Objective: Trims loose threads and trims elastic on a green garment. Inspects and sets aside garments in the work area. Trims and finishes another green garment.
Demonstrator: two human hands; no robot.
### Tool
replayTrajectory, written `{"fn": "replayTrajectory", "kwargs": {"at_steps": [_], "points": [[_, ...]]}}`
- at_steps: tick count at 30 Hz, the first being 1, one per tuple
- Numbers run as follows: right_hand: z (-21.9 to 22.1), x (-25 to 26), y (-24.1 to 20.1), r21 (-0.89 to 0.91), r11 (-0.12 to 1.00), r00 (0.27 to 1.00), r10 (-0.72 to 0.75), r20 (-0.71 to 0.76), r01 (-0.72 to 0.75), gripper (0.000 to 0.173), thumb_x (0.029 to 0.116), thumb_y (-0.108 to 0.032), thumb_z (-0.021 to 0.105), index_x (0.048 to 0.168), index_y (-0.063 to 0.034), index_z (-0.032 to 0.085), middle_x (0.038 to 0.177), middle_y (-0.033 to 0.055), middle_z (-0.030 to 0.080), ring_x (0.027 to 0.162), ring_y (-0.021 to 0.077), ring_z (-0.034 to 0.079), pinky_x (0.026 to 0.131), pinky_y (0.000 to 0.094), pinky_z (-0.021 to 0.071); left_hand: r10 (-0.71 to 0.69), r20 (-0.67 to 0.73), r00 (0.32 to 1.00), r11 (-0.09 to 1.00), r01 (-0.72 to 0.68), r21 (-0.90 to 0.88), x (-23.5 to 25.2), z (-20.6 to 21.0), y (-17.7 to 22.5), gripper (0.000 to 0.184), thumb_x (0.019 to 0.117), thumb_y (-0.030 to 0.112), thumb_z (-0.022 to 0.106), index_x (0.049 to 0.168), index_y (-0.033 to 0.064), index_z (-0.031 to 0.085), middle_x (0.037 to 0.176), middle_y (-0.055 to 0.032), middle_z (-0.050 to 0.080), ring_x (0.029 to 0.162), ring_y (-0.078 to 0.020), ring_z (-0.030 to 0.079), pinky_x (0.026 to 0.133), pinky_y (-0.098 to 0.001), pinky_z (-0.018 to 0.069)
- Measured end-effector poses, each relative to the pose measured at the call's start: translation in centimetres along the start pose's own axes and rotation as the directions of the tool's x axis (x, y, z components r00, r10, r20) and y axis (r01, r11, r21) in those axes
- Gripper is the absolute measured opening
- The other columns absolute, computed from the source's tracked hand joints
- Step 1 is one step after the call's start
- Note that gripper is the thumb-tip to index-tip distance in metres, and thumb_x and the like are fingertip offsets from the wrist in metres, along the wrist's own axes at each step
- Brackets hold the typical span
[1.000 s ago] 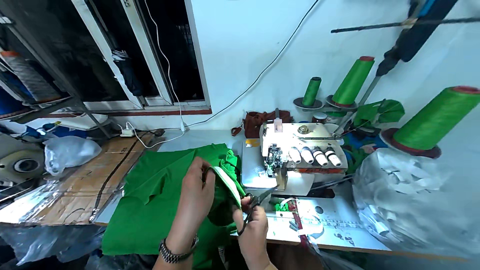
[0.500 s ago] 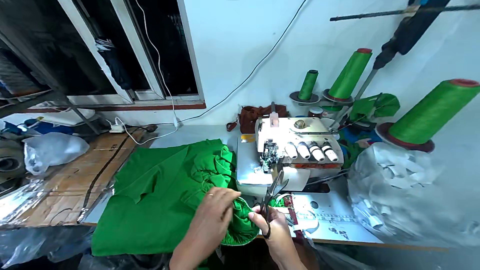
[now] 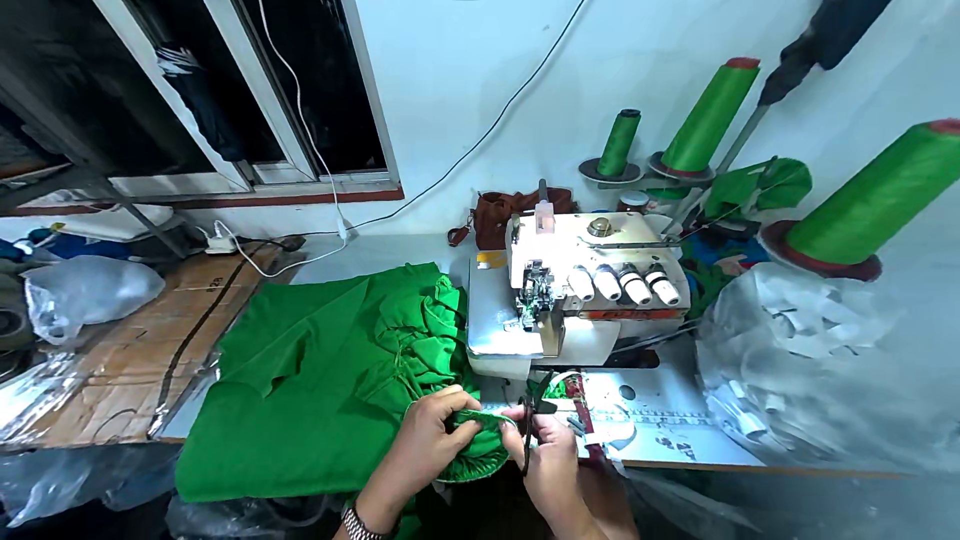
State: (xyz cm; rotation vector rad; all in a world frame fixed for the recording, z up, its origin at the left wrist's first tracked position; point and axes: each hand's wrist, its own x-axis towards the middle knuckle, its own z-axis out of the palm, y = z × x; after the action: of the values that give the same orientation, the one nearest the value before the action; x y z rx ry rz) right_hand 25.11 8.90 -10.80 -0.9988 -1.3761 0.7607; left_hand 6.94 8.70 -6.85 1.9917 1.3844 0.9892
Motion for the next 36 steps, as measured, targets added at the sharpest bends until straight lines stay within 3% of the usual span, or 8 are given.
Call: {"fn": "replayTrajectory", "kwargs": {"at_steps": [5,11,18,21,24,29,33,36], "points": [[-0.5,0.3,0.3,-0.051,0.991,0.984,0.129,0.123,-0.124,0.012,0.0846,-0.017,0.070,0.087,-0.0058,0.074,0.074,-0.0038,0.068,0.064,-0.0035,0.060,0.060,0.0144,0.0503,-0.066,0.135,0.989,0.939,0.107,-0.326,0.3,-0.9,-0.8,0.015,0.0940,0.020,0.068,0.097,0.0079,0.076,0.091,0.0029,0.068,0.087,-0.0026,0.064,0.081,-0.0207,0.0535],[-1.5,-0.2,0.2,-0.051,0.977,0.955,0.214,0.206,-0.208,0.010,0.0860,-0.018,0.070,0.086,-0.0081,0.072,0.071,-0.0074,0.065,0.061,-0.0065,0.055,0.057,0.0115,0.0469,-0.132,0.159,0.978,0.928,0.178,-0.329,0.6,-0.8,-1.1,0.013,0.0927,0.020,0.070,0.097,0.0097,0.077,0.096,0.0024,0.071,0.095,-0.0053,0.065,0.087,-0.0247,0.0537],[-1.6,-0.5,-0.3,-0.033,0.961,0.936,0.276,0.219,-0.276,0.010,0.0867,-0.018,0.072,0.088,-0.0079,0.072,0.073,-0.0068,0.066,0.062,-0.0059,0.057,0.059,0.0112,0.0479,-0.156,0.157,0.975,0.901,0.206,-0.382,0.4,-0.5,-0.9,0.011,0.0933,0.011,0.067,0.098,0.0080,0.076,0.095,0.0010,0.074,0.090,-0.0057,0.068,0.083,-0.0244,0.0558],[-2.5,-0.5,-0.3,-0.189,0.949,0.934,0.290,0.211,-0.252,0.027,0.0847,-0.037,0.079,0.084,-0.0114,0.072,0.072,-0.0067,0.064,0.062,-0.0027,0.056,0.057,0.0144,0.0473,-0.149,0.140,0.979,0.897,0.194,-0.398,0.2,-0.4,-0.8,0.011,0.0949,0.011,0.065,0.099,0.0078,0.075,0.095,-0.0001,0.073,0.090,-0.0076,0.068,0.083,-0.0256,0.0560],[-4.3,-0.5,0.1,-0.435,0.896,0.965,0.188,0.184,-0.092,0.046,0.0767,-0.058,0.078,0.077,-0.0127,0.070,0.071,-0.0056,0.061,0.063,0.0019,0.055,0.059,0.0219,0.0478,-0.156,0.126,0.980,0.887,0.195,-0.418,0.2,-0.2,-0.9,0.014,0.0947,0.011,0.066,0.105,0.0082,0.076,0.102,-0.0019,0.074,0.097,-0.0109,0.069,0.088,-0.0288,0.0567],[-7.6,-1.3,0.4,-0.643,0.765,0.954,0.214,0.212,-0.029,0.061,0.0749,-0.073,0.070,0.063,-0.0140,0.059,0.057,-0.0044,0.050,0.053,0.0090,0.048,0.050,0.0326,0.0411,-0.250,0.113,0.962,0.845,0.274,-0.460,0.0,0.2,-0.7,0.033,0.0903,0.009,0.071,0.123,0.0106,0.066,0.096,-0.0049,0.074,0.089,-0.0151,0.070,0.081,-0.0300,0.0578],[-7.9,-2.2,0.5,-0.627,0.779,0.971,0.171,0.168,-0.028,0.061,0.0747,-0.072,0.071,0.060,-0.0141,0.056,0.055,-0.0053,0.047,0.050,0.0064,0.045,0.047,0.0289,0.0375,-0.259,0.112,0.959,0.838,0.281,-0.468,-0.1,0.2,-0.8,0.035,0.0890,0.009,0.072,0.123,0.0108,0.066,0.093,-0.0061,0.074,0.085,-0.0156,0.071,0.077,-0.0290,0.0577],[-6.7,-2.4,0.5,-0.465,0.882,0.978,0.161,0.133,-0.082,0.051,0.0765,-0.064,0.076,0.069,-0.0143,0.065,0.064,-0.0076,0.056,0.056,-0.0006,0.049,0.052,0.0199,0.0420,-0.247,0.087,0.965,0.847,0.258,-0.465,-0.2,0.2,-0.7,0.028,0.0882,0.009,0.073,0.116,0.0093,0.070,0.094,-0.0053,0.074,0.088,-0.0155,0.071,0.079,-0.0295,0.0578]]}}
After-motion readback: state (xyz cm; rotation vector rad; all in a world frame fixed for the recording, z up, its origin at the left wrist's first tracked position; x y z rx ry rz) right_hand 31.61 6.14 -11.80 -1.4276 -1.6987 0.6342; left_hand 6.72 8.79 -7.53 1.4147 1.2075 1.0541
